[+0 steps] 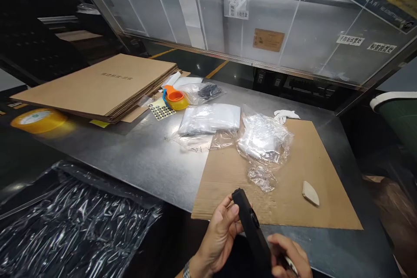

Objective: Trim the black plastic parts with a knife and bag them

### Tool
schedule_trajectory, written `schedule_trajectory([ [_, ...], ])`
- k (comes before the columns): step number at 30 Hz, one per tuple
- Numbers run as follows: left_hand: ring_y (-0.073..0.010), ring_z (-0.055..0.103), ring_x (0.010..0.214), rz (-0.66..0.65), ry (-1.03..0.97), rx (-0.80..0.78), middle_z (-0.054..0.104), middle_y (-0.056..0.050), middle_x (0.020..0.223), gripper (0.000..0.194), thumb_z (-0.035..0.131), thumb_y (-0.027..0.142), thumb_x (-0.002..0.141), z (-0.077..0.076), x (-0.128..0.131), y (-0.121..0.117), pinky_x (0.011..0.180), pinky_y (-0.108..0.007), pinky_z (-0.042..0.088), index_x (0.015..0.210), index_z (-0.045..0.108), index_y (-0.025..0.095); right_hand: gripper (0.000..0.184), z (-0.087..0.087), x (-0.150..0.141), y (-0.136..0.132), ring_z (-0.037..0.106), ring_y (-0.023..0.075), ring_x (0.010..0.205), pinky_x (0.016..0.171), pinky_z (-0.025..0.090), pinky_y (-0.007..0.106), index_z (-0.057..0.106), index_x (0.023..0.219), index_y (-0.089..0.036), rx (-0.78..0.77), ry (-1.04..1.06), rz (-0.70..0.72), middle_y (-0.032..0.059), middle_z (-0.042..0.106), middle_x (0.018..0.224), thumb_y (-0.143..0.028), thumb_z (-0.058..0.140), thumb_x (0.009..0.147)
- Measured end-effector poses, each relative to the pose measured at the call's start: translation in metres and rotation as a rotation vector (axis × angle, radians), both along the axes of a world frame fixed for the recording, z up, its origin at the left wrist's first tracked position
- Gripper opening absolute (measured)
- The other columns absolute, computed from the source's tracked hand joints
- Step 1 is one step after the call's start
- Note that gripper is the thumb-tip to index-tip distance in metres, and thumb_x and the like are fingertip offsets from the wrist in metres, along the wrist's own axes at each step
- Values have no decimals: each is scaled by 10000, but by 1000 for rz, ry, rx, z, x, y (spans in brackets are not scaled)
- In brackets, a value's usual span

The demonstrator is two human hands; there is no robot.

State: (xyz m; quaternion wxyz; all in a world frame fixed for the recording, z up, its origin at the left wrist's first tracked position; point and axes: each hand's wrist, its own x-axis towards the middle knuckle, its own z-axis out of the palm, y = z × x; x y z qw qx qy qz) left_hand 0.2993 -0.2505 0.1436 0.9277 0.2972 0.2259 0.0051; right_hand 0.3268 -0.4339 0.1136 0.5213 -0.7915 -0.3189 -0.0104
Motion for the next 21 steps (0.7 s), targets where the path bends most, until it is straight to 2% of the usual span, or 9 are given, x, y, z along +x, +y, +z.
schedule_trajectory([
  [2, -219, 599, 947, 16, 30, 97, 625, -110, 1063, 429, 635, 263, 786, 2, -2, -2, 685, -275, 498, 1170, 465, 178, 672, 4, 5, -2, 439, 104, 369, 365, 361, 206, 504, 1150, -231, 10, 175, 49, -35, 525, 518, -707, 162, 822],
  [3, -228, 593, 953, 14, 43, 148, 612, -121, 1087, 489, 657, 272, 766, 2, -4, -2, 657, -267, 497, 1195, 444, 176, 695, 8, 7, -3, 425, 104, 361, 358, 352, 205, 494, 1168, -225, -19, 239, 35, -39, 510, 510, -689, 96, 837],
  [4, -236, 588, 951, 3, 51, 194, 600, -133, 1109, 536, 674, 289, 748, 2, -5, -3, 632, -263, 496, 1211, 432, 168, 656, 14, 9, -2, 452, 109, 384, 381, 377, 206, 509, 1155, -224, -67, 269, -1, -32, 523, 528, -648, 100, 867],
  [6, -256, 578, 955, -36, 56, 265, 584, -158, 1135, 588, 696, 333, 717, 2, -7, -5, 605, -266, 496, 1209, 437, 143, 467, 27, 12, 0, 573, 135, 537, 526, 470, 216, 570, 1073, -232, -183, 245, -48, 1, 591, 625, -515, 230, 924],
  [8, -276, 562, 982, -73, 57, 312, 575, -172, 1148, 612, 710, 370, 691, 1, -9, -5, 608, -275, 500, 1189, 452, 126, 326, 40, 13, 4, 627, 158, 710, 670, 498, 229, 599, 1029, -240, -286, 174, -11, 31, 640, 761, -398, 332, 930],
  [9, -282, 556, 991, -85, 60, 332, 573, -175, 1150, 622, 713, 383, 682, 1, -10, -6, 609, -279, 502, 1184, 453, 123, 298, 45, 13, 6, 632, 162, 748, 693, 500, 230, 598, 1036, -239, -325, 138, 22, 39, 647, 809, -364, 350, 928],
  [12, -272, 558, 969, -104, 70, 374, 573, -174, 1140, 630, 708, 402, 679, 0, -10, -5, 602, -280, 501, 1178, 445, 122, 295, 53, 15, 9, 638, 157, 702, 635, 505, 216, 590, 1058, -218, -414, 27, 52, 42, 643, 774, -315, 340, 936],
  [16, -256, 559, 926, -124, 58, 396, 576, -161, 1105, 639, 700, 428, 676, 0, -10, -4, 592, -288, 500, 1176, 441, 128, 298, 50, 15, 8, 650, 160, 686, 621, 512, 216, 588, 1072, -212, -495, -95, 47, 44, 650, 755, -315, 342, 938],
  [21, -272, 559, 933, -141, 58, 413, 581, -158, 1081, 662, 706, 458, 655, 1, -9, -6, 600, -298, 499, 1168, 450, 129, 313, 49, 15, 8, 653, 154, 660, 602, 509, 203, 596, 1062, -204, -513, -154, 44, 51, 657, 744, -318, 330, 943],
])
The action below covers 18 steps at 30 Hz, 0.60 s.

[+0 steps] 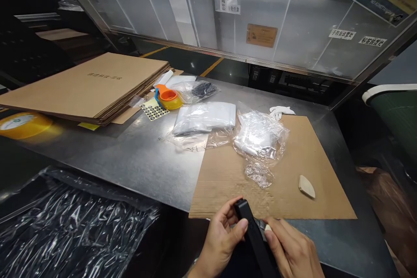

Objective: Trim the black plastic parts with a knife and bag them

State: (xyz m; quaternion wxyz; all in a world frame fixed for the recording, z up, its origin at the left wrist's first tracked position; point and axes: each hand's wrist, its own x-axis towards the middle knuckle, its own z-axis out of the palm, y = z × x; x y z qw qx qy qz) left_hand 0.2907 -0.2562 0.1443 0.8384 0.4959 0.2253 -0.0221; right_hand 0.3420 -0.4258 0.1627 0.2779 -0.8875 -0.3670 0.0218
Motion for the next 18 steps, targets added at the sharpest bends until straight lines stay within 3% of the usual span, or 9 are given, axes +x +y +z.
schedule_trajectory([
  [9, -318, 553, 1027, 4, 12, -3, 591, -184, 1133, 650, 721, 442, 645, 3, 0, 1, 626, -297, 513, 1159, 470, 131, 309, 4, 0, 1, 642, 147, 610, 530, 488, 200, 595, 1058, -224, -23, -23, -23, 23, 639, 688, -336, 331, 944],
  [18, -294, 551, 1072, 29, -17, -19, 608, -161, 1145, 559, 718, 359, 685, 1, -2, 1, 738, -296, 515, 1157, 511, 142, 312, 2, 2, 0, 654, 140, 625, 545, 480, 182, 603, 1038, -225, -36, -4, -9, 24, 663, 714, -341, 328, 945],
])
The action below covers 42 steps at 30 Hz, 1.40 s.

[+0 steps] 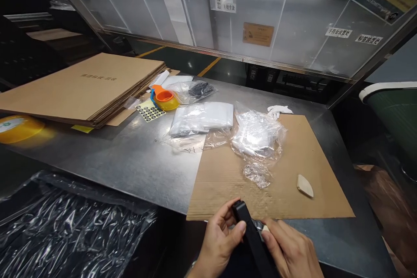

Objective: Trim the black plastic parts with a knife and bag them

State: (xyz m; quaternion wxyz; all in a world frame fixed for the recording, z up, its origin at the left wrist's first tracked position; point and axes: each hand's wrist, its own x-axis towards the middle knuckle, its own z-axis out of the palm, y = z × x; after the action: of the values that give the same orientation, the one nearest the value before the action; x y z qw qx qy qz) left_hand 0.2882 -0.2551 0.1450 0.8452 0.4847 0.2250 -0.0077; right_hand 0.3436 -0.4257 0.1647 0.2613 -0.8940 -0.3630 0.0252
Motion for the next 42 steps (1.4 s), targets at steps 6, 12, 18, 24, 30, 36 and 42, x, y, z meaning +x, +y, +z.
schedule_trajectory([
  [6, -221, 630, 848, 24, -33, -10, 668, -131, 1006, 564, 745, 359, 651, 4, 0, 0, 631, -245, 514, 1131, 555, 132, 397, -9, 6, 4, 662, 145, 600, 511, 470, 172, 639, 866, -243, -30, 78, -88, 22, 672, 686, -384, 277, 950],
  [12, -231, 621, 836, 47, 21, -2, 654, -141, 1019, 568, 748, 373, 637, 4, 2, -2, 533, -228, 500, 1113, 557, 128, 385, -1, 6, 4, 659, 144, 626, 577, 497, 180, 644, 915, -232, 86, 96, -68, 33, 679, 724, -379, 289, 946],
  [18, -276, 601, 930, 9, 15, -6, 635, -157, 1061, 572, 736, 368, 654, 1, 0, -2, 580, -256, 512, 1138, 539, 133, 322, 5, 1, 3, 646, 146, 634, 604, 499, 196, 613, 1031, -214, 91, 88, -17, 45, 673, 749, -339, 330, 942],
  [24, -296, 579, 1024, -6, -2, -16, 632, -162, 1101, 561, 745, 343, 653, 2, 1, -3, 721, -290, 522, 1136, 548, 136, 329, 3, 0, 2, 650, 149, 630, 553, 484, 197, 612, 1036, -206, 69, 28, -30, 33, 666, 729, -349, 330, 944],
  [30, -279, 597, 994, 0, 13, -34, 651, -147, 1072, 551, 758, 333, 637, 4, 0, -5, 764, -303, 514, 1116, 562, 144, 326, 3, 0, 2, 656, 148, 653, 586, 492, 194, 608, 1051, -205, 40, 14, -27, 37, 670, 742, -343, 333, 945],
  [36, -290, 588, 1017, 3, 13, -28, 651, -149, 1081, 542, 765, 327, 628, 7, 1, -6, 775, -310, 510, 1103, 576, 144, 339, 1, 1, 2, 657, 141, 637, 592, 492, 185, 615, 1035, -209, 43, -11, -32, 41, 675, 735, -348, 320, 946],
  [42, -252, 623, 907, 24, -25, -47, 661, -141, 1025, 566, 765, 352, 623, 2, 0, -7, 674, -259, 509, 1108, 561, 143, 374, -15, 7, 4, 664, 158, 633, 534, 464, 193, 637, 901, -241, -34, 120, -112, 24, 672, 707, -381, 292, 947],
])
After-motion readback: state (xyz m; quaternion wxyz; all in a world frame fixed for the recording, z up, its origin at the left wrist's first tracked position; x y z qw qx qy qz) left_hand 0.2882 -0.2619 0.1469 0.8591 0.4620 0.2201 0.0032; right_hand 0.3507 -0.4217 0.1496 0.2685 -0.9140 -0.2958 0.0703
